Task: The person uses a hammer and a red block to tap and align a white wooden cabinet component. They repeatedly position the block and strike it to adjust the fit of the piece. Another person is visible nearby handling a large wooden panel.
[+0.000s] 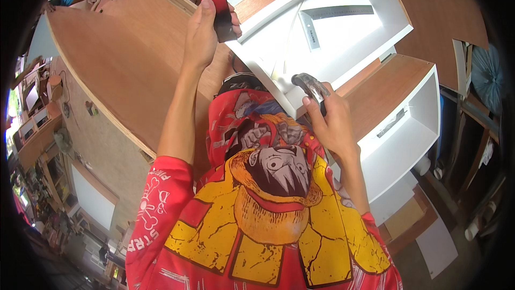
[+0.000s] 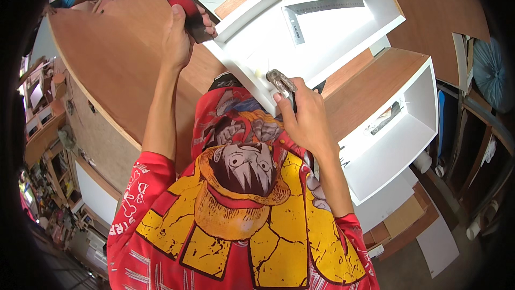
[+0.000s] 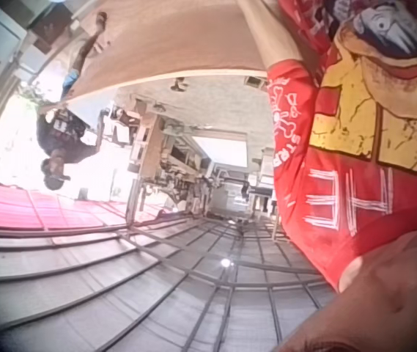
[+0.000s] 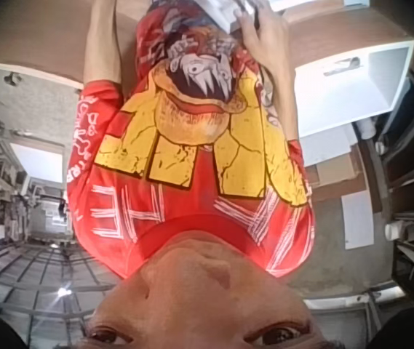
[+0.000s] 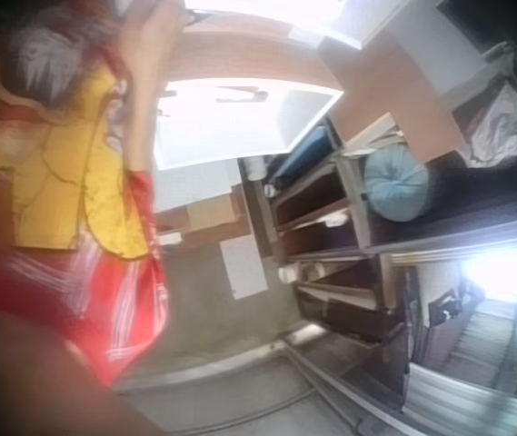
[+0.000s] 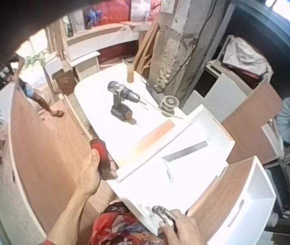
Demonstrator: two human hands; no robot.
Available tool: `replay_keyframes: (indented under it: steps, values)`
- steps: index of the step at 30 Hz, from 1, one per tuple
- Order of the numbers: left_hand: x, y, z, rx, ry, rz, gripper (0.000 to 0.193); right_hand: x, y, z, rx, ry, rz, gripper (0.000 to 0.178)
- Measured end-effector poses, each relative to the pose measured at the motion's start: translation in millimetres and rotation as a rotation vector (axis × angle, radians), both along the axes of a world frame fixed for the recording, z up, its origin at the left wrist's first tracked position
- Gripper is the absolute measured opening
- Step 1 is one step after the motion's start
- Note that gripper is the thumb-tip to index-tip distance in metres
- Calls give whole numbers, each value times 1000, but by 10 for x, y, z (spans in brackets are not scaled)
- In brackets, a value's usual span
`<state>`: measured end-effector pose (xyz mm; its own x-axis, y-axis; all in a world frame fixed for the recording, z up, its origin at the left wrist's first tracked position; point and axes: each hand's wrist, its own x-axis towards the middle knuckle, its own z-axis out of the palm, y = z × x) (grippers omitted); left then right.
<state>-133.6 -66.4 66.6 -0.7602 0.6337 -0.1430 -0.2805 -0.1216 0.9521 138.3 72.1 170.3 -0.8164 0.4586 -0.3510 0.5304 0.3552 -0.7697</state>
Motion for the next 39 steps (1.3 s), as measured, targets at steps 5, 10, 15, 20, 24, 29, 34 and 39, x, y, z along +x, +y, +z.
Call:
replay_keyframes:
  steps: [5, 10, 15, 20, 24, 29, 34, 39]
  values:
    - [-14, 0, -12, -9, -3, -20, 62, 5, -10, -4, 14, -12, 9, 22]
    - [-4, -12, -25, -22, 10, -25, 65, 56, -19, -47, 21, -14, 9, 23]
    - [-12, -29, -39, -19, 29, -35, 64, 63, -16, -41, -1, -44, 5, 23]
    - [-27, 2, -36, -13, 13, -47, 64, 88, -1, -82, 44, -32, 30, 24]
    - [-59, -4, 12, -74, 49, -136, 64, 79, -17, -103, 61, 6, 38, 26]
    - [-115, 24, 53, -71, 54, -243, 61, -67, -59, -79, 77, 75, -15, 26]
    - [-220, 61, 9, -52, 43, -348, 60, -432, 97, -162, 162, 202, -35, 30]
    - [-312, 95, 19, -37, -14, -451, 61, -1065, 248, -118, 210, 196, 10, 33]
